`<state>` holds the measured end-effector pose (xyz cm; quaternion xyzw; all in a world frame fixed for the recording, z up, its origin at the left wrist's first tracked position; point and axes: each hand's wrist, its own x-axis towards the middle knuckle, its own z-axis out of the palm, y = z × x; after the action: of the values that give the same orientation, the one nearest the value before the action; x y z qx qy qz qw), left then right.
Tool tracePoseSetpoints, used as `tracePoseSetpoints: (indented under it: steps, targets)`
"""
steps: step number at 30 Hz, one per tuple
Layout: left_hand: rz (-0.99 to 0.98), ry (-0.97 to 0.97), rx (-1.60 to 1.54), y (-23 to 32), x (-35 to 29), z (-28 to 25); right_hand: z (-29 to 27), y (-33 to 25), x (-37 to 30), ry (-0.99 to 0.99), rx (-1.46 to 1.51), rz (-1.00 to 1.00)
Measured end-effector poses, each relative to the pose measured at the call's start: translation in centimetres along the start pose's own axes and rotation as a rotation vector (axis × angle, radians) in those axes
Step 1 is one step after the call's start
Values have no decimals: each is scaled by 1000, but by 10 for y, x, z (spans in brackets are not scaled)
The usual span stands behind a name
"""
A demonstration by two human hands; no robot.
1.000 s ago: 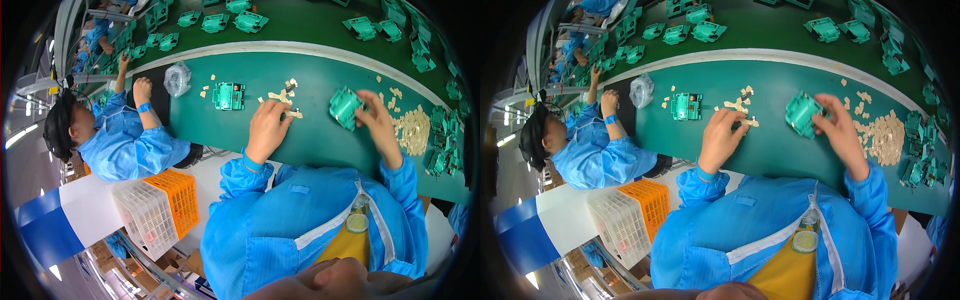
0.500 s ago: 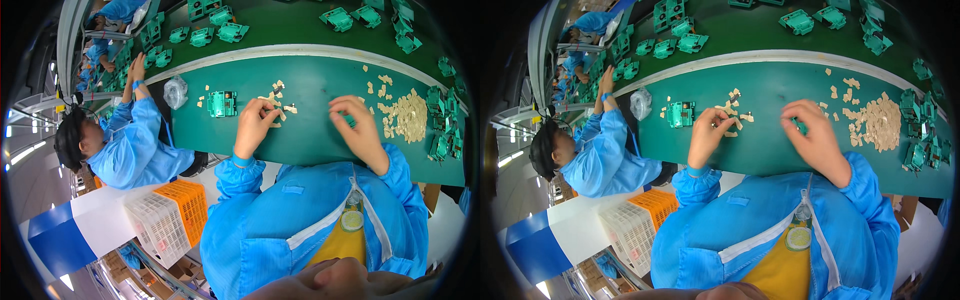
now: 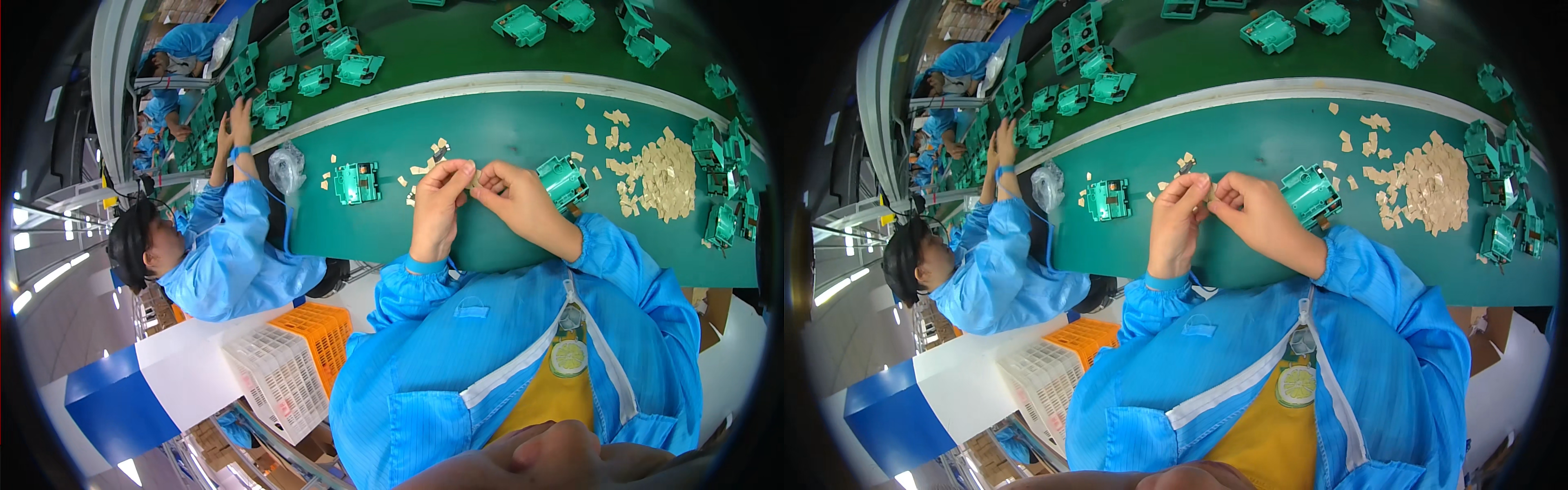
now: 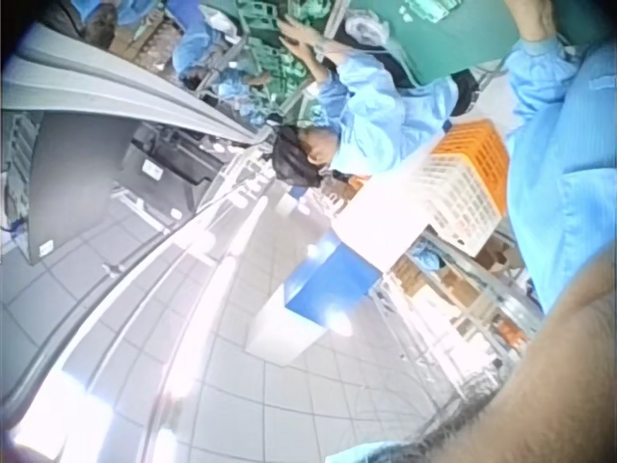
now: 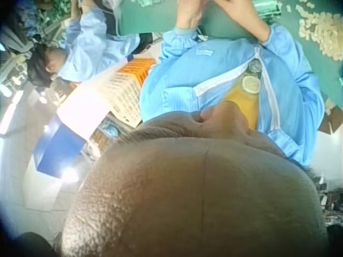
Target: The person assembles internal circuit parts and foam strips into green electronic housings by hand on a production line.
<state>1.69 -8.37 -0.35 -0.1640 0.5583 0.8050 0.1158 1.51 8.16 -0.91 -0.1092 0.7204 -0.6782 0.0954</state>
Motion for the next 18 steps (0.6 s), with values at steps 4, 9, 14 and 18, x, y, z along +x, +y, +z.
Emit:
tracePoseSetpoints:
  steps: [4,9,14,18]
  targets:
    - [217,134,256,4,-5,-4,-1,0,4,-173,-39,262]
    - [157,166,234,11,-10,-16,10,-8,1,-124,-54,162]
    - [120,-2,95,7,-16,3,-2,-5,-3,-150,494,240]
    - [833,63,819,14,-21,43,-43,-15,-22,-48,514,294]
